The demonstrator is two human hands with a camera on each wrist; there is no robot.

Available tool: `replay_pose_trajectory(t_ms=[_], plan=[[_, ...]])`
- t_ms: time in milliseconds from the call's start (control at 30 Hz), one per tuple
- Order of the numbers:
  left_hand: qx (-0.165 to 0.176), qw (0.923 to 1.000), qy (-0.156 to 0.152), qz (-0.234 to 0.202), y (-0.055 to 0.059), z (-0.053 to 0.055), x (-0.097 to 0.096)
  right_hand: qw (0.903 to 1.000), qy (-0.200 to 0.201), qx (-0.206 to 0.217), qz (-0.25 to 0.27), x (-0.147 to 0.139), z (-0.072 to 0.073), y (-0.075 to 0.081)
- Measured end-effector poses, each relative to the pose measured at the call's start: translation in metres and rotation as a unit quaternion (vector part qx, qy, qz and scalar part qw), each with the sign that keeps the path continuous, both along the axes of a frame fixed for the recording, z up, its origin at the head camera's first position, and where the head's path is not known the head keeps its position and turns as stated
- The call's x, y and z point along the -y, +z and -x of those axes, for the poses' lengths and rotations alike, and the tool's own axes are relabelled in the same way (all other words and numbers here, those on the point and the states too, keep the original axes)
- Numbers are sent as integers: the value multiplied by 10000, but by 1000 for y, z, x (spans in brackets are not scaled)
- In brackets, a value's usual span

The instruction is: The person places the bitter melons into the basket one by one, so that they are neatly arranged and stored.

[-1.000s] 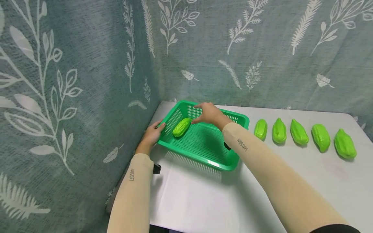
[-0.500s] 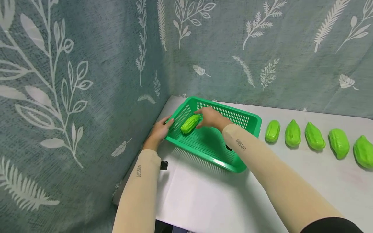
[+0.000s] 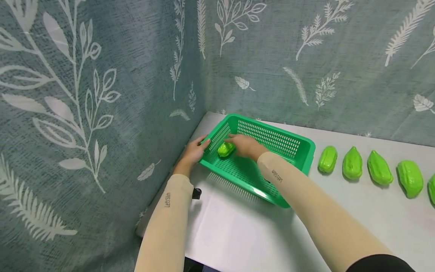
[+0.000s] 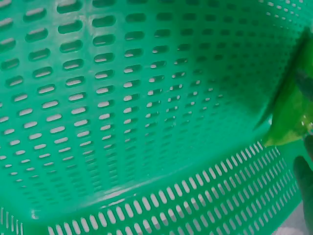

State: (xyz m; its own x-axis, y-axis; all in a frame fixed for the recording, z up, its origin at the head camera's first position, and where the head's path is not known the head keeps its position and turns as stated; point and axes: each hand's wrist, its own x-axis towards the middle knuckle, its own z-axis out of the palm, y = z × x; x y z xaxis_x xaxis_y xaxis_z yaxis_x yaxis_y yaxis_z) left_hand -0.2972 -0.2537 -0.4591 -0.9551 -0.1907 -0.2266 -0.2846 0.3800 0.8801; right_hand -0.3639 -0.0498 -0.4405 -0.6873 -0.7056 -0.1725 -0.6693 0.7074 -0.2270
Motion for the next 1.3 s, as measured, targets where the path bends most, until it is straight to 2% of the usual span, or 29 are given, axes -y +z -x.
replay_pose_trajectory(t_ms=[267, 367, 467, 733, 867, 1000, 1167, 1300], plan=[[-56, 9998, -198, 38, 1, -2, -3, 9949, 243, -963, -190, 1, 3, -14], [-34, 9999, -151, -13, 1, -2, -3, 9904, 439, -1304, -97, 3, 4, -18], [-39, 10000, -86, -14, 1, -4, -3, 9874, 571, -1474, 5, 4, 4, -20], [-65, 9999, -133, -5, -2, -5, -6, 9889, 487, -1365, -319, 4, 3, -24], [-72, 9999, -86, -49, -1, -2, -5, 9837, 592, -1648, -417, 5, 7, -25], [-75, 9999, -19, -95, -1, 1, -2, 9805, 557, -1867, -269, 6, 11, -23], [-5, 9999, -100, -53, -2, 2, 1, 9863, 300, -1619, 24, 0, 14, -14], [-87, 9999, -120, -63, -2, 3, 1, 9905, 29, -1350, 271, -8, 16, 3]])
